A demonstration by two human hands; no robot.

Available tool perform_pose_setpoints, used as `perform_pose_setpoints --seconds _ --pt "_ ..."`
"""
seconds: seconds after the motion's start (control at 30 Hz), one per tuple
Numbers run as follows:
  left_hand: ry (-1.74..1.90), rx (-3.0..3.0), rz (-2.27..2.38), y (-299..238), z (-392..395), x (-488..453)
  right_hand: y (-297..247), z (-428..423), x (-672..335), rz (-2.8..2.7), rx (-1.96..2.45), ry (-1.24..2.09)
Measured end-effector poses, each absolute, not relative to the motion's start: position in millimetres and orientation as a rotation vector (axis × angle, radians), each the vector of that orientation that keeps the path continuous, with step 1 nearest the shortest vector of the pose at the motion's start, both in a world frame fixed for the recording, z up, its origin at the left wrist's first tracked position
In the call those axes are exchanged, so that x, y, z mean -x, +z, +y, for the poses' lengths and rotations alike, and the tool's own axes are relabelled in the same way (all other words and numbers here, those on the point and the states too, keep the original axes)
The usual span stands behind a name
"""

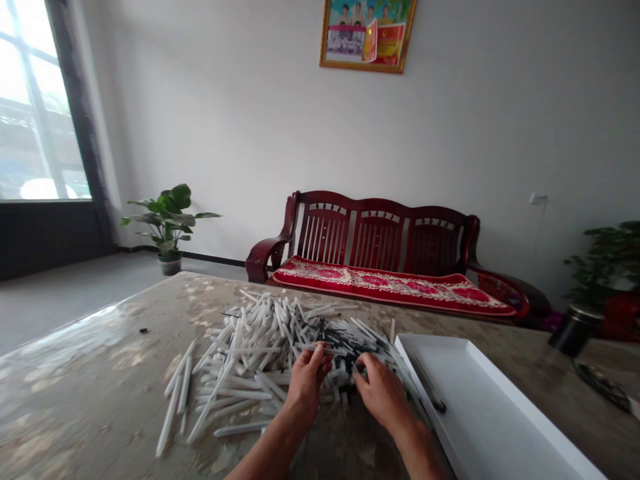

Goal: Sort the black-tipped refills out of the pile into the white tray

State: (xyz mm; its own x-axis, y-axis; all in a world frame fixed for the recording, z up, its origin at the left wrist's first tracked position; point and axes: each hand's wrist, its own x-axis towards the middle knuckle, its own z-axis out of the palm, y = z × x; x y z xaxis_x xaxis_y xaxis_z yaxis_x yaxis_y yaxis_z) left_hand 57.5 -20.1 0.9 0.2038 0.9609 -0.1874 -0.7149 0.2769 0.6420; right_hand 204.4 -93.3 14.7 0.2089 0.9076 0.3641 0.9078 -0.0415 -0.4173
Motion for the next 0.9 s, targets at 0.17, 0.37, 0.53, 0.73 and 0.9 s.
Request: perform_pose_setpoints --seconds 0.17,0.37,0.53,0.73,0.9 --pt "1.250 -0.500 0.632 1.2 -19.5 -57.1 10.3 -86.0 -204.7 -1.548 1.761 0.059" --pt "1.196 -0.547 0.655 3.7 -24.6 -58.4 6.3 -81.9 -202.8 -1.515 1.616 0.051" --pt "1.179 -0.617 0.663 2.7 -27.5 -59.5 6.5 -82.6 -200.5 -1.537 1.550 0.019" --pt "1.207 -0.726 0.668 6.5 -29.2 -56.6 10.1 -82.5 -196.4 -1.427 1.506 0.166" --pt "1.242 -0.851 0.595 13.2 -33.5 -53.8 19.8 -84.0 -198.3 -1.148 1.428 0.741"
